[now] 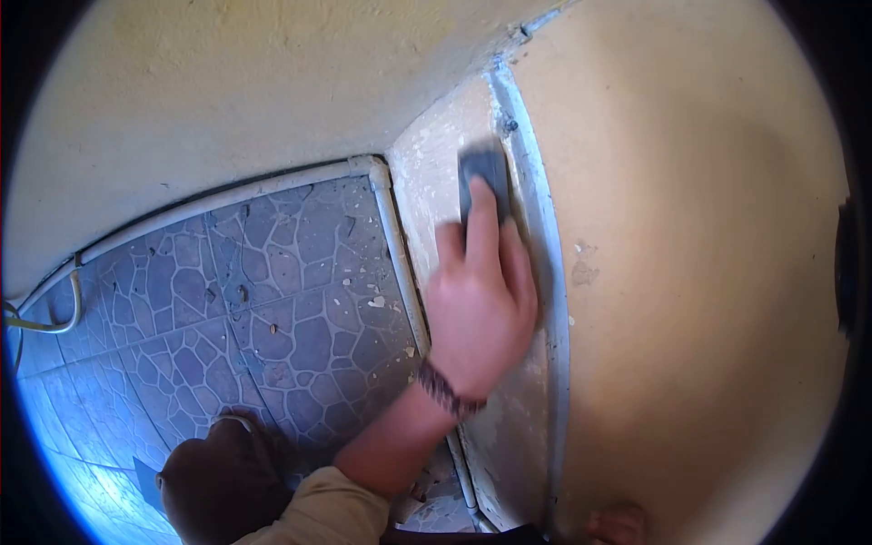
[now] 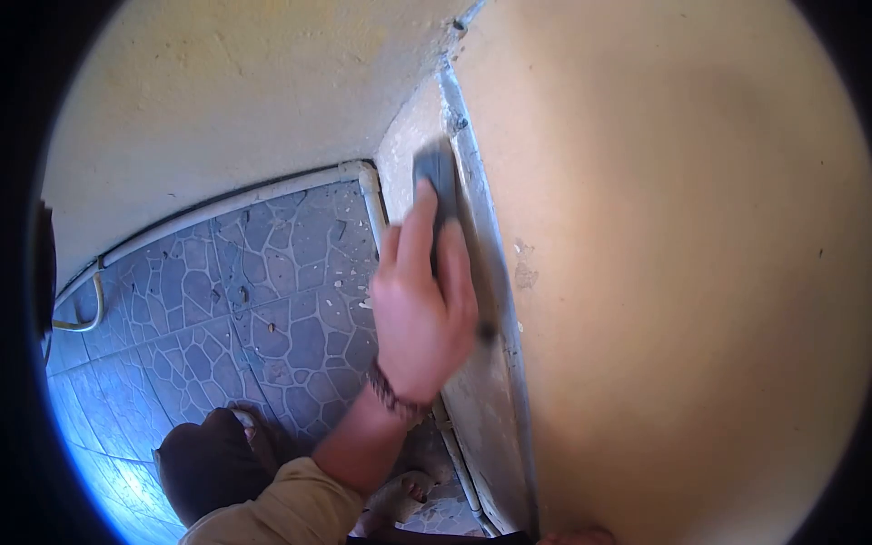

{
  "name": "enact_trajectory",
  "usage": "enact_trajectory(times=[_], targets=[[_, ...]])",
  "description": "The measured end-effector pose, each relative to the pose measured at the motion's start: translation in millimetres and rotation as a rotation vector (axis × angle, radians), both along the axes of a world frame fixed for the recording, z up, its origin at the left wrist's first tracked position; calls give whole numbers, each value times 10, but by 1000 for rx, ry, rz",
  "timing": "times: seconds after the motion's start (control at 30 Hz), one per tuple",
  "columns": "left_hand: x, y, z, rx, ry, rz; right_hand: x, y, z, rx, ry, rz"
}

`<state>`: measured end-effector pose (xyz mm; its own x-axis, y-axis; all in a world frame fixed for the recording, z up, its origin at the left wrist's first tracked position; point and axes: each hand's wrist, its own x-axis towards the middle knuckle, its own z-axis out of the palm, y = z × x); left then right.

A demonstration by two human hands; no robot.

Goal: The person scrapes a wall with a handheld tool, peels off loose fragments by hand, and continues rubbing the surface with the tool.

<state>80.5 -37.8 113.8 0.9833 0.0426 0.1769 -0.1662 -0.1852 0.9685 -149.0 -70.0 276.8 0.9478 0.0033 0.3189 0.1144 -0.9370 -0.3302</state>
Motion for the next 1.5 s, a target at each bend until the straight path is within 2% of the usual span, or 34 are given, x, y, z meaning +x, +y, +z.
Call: enact_trajectory(times=[0.1,0.27,0.43,0.53,0.6,0.7,0.83,0.9,0.97,1.1,1.23,1.33,1.43,1.5], targets=[[-61,-21,57,45,10,-2,2,-14,-75,35,-69,33],[204,-148,17,108,-30,68,0,-43,-38,43,-3,49],[-97,-95,65,103,8,23,16,-73,-15,60,8,62],[211,-134,30,143,-6,45,-25,36,19,48,50,-12],[145,-140,27,141,6,32,58,71,50,20,56,-44],[-57,-52,88,110,26,-5,-14,47,17,107,36,-46],[238,-121,68,196,14,39,-53,91,78,35,128,-82],[206,-143,3,132,3,56,-12,106,84,-22,136,-94],[114,-110,-12,47,-12,42,-28,91,81,24,105,-85],[-156,-83,-28,27,28,-6,-49,67,40,37,98,-88],[522,-161,-36,35,25,59,-33,7,-33,12,26,-14],[314,-146,-98,-1,11,54,-12,23,-21,30,-8,-16],[-224,34,43,4,116,-55,-41,-36,-42,33,-15,44],[-294,47,51,32,153,-103,-38,-34,-68,0,-27,46]])
